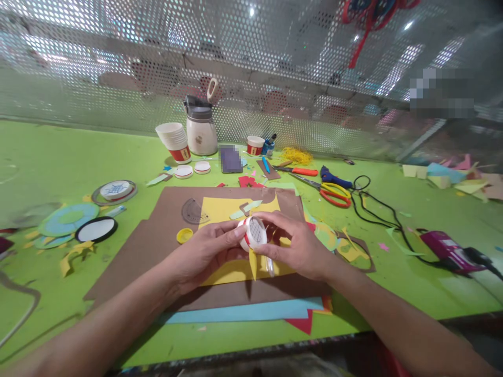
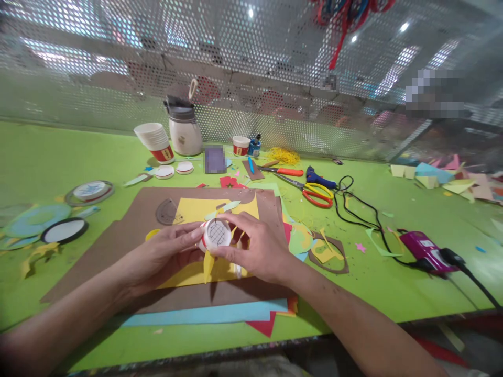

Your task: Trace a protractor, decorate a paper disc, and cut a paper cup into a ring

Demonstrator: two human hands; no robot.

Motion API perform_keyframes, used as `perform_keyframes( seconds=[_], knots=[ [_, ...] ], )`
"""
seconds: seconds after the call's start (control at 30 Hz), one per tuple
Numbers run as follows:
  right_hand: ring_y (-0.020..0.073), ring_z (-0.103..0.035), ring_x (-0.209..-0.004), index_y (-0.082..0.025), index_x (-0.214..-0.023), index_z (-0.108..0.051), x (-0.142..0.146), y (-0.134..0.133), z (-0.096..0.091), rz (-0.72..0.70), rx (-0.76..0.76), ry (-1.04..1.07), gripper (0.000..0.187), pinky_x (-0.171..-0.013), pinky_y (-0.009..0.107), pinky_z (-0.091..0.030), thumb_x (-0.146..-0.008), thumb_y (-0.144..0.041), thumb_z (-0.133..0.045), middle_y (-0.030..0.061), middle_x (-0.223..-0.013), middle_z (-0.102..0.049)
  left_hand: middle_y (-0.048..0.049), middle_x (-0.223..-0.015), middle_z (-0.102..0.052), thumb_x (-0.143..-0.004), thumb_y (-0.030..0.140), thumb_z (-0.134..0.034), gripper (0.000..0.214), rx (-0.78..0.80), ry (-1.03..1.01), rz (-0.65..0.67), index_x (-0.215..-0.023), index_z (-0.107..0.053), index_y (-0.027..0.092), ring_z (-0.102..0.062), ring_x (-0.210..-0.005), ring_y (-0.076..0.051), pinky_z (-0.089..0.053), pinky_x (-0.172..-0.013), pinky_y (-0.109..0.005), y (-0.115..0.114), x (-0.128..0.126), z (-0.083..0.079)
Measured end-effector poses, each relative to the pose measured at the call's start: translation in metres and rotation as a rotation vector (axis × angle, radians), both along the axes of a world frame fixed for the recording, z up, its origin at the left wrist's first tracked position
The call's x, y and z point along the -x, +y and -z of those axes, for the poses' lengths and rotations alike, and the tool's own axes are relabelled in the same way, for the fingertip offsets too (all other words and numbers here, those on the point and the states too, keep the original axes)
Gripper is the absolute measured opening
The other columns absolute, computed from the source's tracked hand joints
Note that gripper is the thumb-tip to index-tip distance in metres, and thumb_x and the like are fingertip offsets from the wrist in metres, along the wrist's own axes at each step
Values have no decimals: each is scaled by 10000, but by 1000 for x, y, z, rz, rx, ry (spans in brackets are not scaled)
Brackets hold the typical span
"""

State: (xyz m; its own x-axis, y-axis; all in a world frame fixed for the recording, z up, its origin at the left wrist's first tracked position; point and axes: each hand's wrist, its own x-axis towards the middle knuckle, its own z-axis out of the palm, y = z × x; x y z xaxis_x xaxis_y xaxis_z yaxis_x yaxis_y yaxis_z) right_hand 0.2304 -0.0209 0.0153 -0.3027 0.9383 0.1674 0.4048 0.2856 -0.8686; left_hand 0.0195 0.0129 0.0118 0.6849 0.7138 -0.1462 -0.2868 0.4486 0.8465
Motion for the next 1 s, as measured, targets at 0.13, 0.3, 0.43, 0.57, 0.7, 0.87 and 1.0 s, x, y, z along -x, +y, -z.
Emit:
perform_keyframes(
  seconds=[0.13,0.3,0.43,0.57,0.7,0.87,1.0],
  knots=[
    [164,-626,-810,-212,-1311,-613,-6,5,1,37,-13,56,468,-759,331,-554,-894,-412,-687,61,-1047,-644,-104,-1009,-774,-900,329,-710,257,37,-10,-24,-1075,-777,153,-692,-841,-160,-544,-780,-228,2,3,0],
    [188,-643,-851,-185,-1069,-696,-7,8,2,66,-70,1,228,-754,337,-547,-924,-355,-649,74,-985,-670,-114,-1030,-773,-874,311,-736,238,108,12,-135,-1038,-779,144,-720,-833,-191,-559,-729,-241,5,8,0],
    [191,-625,-817,-174,-1047,-651,3,-2,3,98,-361,-40,170,-739,346,-542,-908,-269,-679,75,-937,-663,-103,-965,-778,-882,268,-727,175,118,30,-201,-986,-779,137,-711,-804,-171,-576,-742,-243,4,6,-4],
    [241,-602,-926,-174,-1160,-596,16,-13,2,67,-752,-194,258,-808,412,-535,-920,-231,-672,105,-999,-653,-78,-946,-770,-853,256,-765,159,126,30,-217,-963,-774,142,-688,-809,-144,-572,-759,-215,2,3,-2],
    [241,-584,-840,-168,-1099,-610,23,-18,-3,98,-898,-328,162,-745,414,-523,-938,-189,-617,107,-923,-648,-70,-989,-764,-846,282,-775,202,103,18,-198,-1001,-766,152,-667,-827,-137,-560,-775,-214,1,3,-1],
    [264,-578,-852,-117,-1153,-591,24,-21,-3,75,-940,-365,312,-746,441,-523,-904,-290,-665,143,-951,-648,-63,-994,-759,-831,279,-781,182,74,10,-223,-971,-770,163,-670,-907,-169,-548,-814,-239,-1,3,-7],
    [254,-580,-839,-142,-1142,-606,26,-26,1,65,-943,-343,271,-742,425,-525,-886,-214,-659,127,-952,-633,-80,-1050,-759,-844,284,-750,223,31,-26,-169,-1044,-770,189,-668,-915,-195,-530,-839,-279,-1,6,-7]
  ],
)
